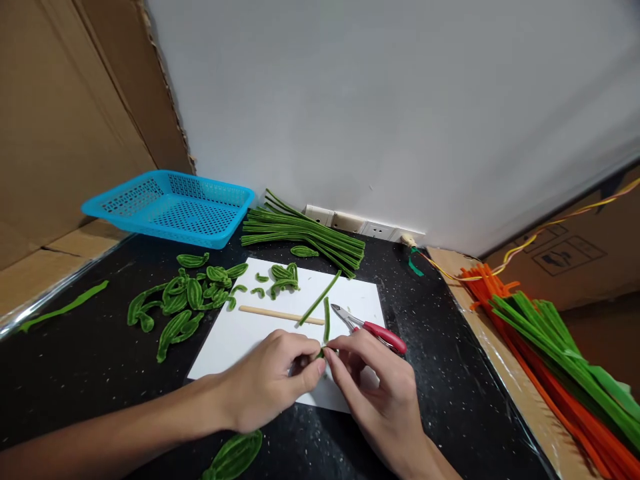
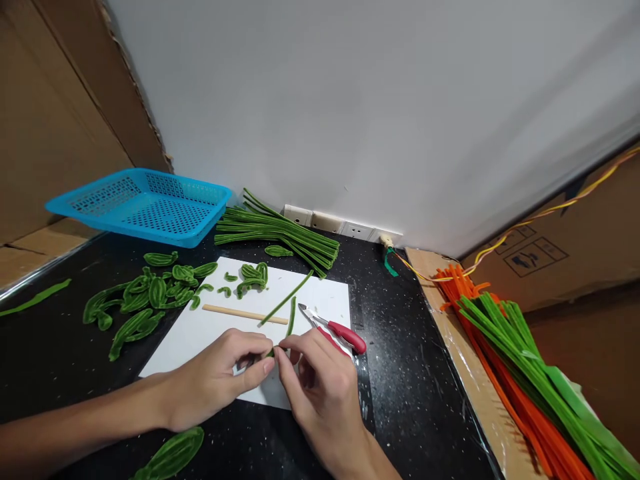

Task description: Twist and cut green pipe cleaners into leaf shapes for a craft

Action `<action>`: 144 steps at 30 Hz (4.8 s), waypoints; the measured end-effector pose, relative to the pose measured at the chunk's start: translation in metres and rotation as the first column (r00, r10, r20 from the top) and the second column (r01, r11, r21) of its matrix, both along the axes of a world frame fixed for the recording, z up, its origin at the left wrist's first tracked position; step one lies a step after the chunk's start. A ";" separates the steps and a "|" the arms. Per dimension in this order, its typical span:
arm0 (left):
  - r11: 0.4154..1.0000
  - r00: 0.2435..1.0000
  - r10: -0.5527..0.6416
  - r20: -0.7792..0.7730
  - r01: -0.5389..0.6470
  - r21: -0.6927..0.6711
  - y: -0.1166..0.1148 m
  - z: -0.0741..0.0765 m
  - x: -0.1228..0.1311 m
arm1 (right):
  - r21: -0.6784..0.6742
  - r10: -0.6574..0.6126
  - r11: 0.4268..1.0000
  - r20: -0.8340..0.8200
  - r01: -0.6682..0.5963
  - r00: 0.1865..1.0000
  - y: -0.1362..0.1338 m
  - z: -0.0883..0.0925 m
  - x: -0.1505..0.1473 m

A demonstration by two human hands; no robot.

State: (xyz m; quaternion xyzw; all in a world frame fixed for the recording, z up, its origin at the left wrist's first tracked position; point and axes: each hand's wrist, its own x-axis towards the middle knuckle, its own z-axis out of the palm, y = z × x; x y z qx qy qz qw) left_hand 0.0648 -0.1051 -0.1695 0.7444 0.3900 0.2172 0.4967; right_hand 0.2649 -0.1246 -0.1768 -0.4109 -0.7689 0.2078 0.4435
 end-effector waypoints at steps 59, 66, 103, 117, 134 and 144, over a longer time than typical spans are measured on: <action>0.879 0.932 0.349 0.095 -0.361 0.311 0.023 -0.005 -0.007 | -0.006 -0.298 0.943 0.428 0.332 0.853 0.096 0.020 0.044; 0.902 0.931 0.338 0.137 -0.362 0.235 0.025 -0.002 -0.008 | 0.025 -0.318 0.904 0.704 0.426 0.635 0.133 0.035 0.023; 0.891 0.641 0.413 0.647 -0.139 -0.431 0.041 0.013 -0.021 | 0.022 -0.187 0.982 0.034 0.186 0.982 0.076 0.039 0.033; 0.848 0.779 0.435 0.452 -0.186 -0.497 0.019 -0.001 0.001 | 0.343 -0.089 0.939 0.351 -0.039 0.932 0.050 0.012 0.036; 0.698 0.427 0.662 0.616 -0.053 -0.714 0.022 0.007 -0.009 | 0.240 0.050 0.960 0.365 -0.146 0.930 0.025 0.008 0.005; 0.684 0.436 0.712 0.550 -0.256 -0.683 0.034 0.004 -0.006 | -0.452 0.207 0.866 -0.065 -0.214 0.976 0.013 0.026 -0.005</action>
